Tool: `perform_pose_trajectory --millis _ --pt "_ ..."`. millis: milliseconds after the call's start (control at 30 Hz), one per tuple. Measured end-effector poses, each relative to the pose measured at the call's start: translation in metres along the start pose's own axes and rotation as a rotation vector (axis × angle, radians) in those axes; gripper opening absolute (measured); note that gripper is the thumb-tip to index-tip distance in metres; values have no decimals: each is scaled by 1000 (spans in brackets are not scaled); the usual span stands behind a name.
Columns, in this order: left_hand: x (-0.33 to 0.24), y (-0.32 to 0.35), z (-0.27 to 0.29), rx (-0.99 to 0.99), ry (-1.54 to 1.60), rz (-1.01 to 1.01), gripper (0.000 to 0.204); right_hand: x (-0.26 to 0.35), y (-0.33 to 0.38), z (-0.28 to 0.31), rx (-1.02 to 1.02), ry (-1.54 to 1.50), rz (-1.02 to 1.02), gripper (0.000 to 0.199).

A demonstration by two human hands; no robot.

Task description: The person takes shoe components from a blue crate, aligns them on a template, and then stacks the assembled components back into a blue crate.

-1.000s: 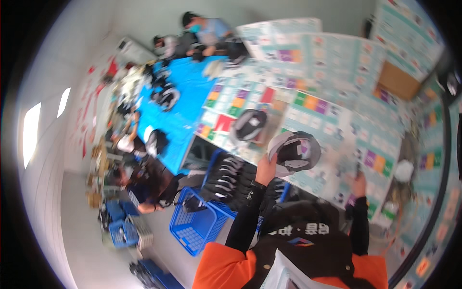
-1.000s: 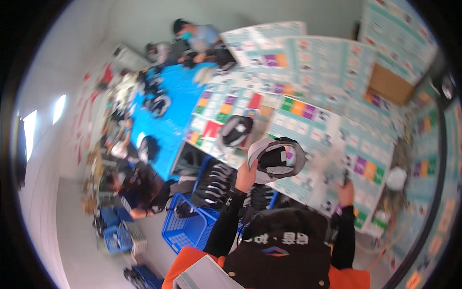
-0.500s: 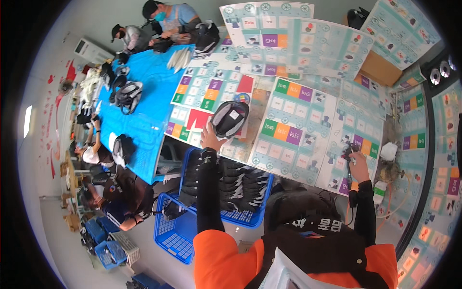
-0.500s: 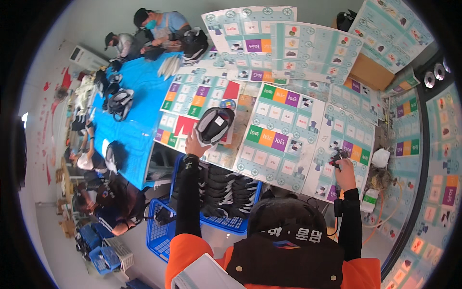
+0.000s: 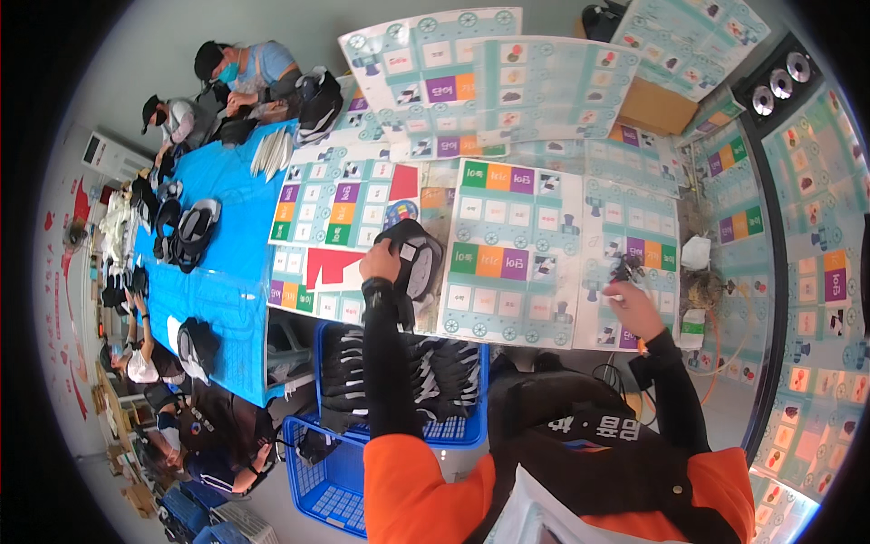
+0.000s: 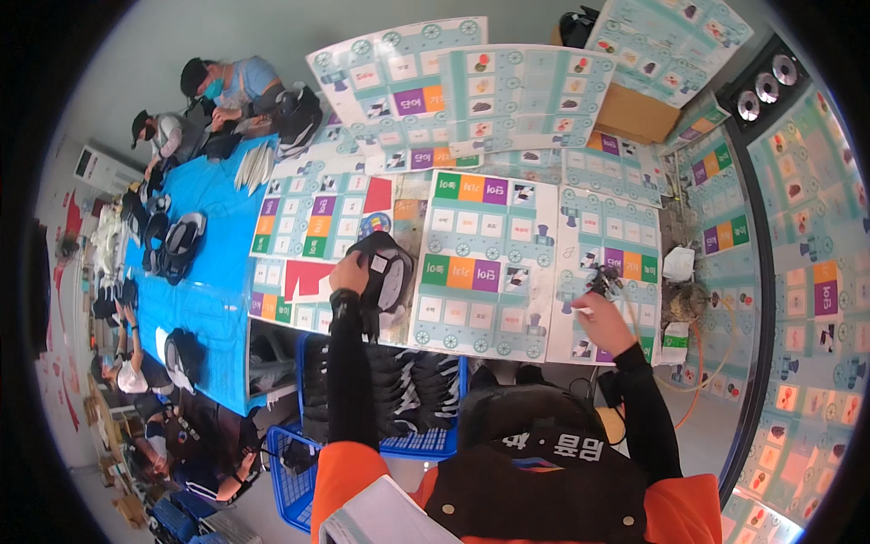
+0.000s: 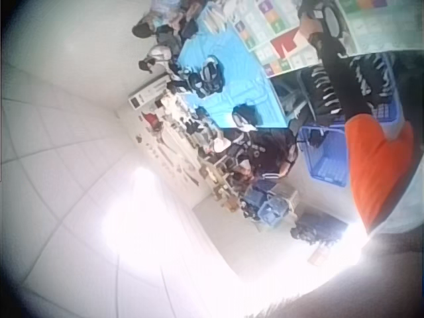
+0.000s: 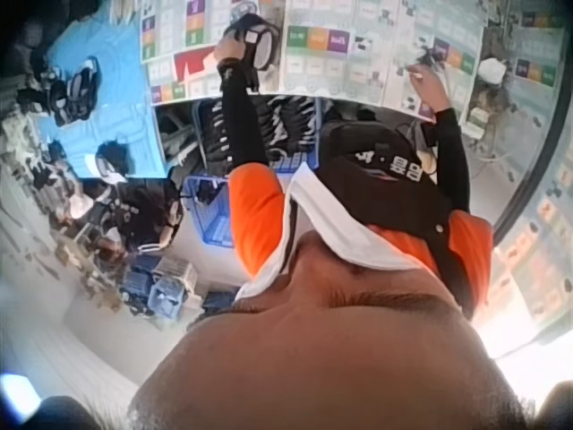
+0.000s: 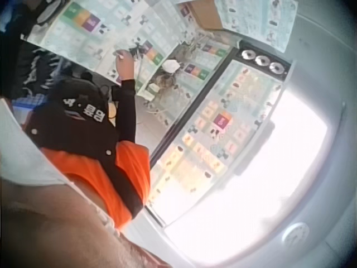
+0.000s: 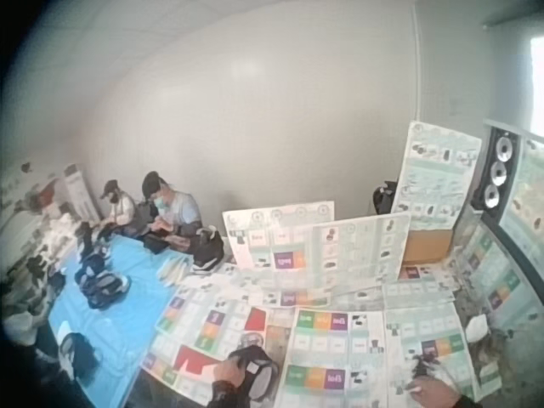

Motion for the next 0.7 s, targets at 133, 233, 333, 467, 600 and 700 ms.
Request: perform_pose_trajectory --millis 133,233,333,467,600,700 --pt "-121 56 75 -17 158 -44 32 49 -22 -31 102 -329 -61 40" --pt "-169 115 103 -31 513 -47 35 107 -38 -60 47 -372 186 47" --pt "-203 155 124 28 694 -49 32 112 -52 -77 9 -419 113 41" --pt "-227 179 179 -225 813 -107 50 139 -38 -48 2 -375 234 38" --pt "-236 196 187 -101 872 -65 59 162 -14 -31 -9 -263 431 44" --pt "-249 204 204 -168 798 -216 61 158 -5 -19 86 -302 430 52"
Point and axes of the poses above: each hand's wrist, its own y-axis away from the middle knuckle, its own z-axis out of the back of the hand, x = y × z, the point moved 8 cm from there along -y, towards the middle knuckle, and after that the axes turned 10 degrees about -x, right-handed, at the moved point
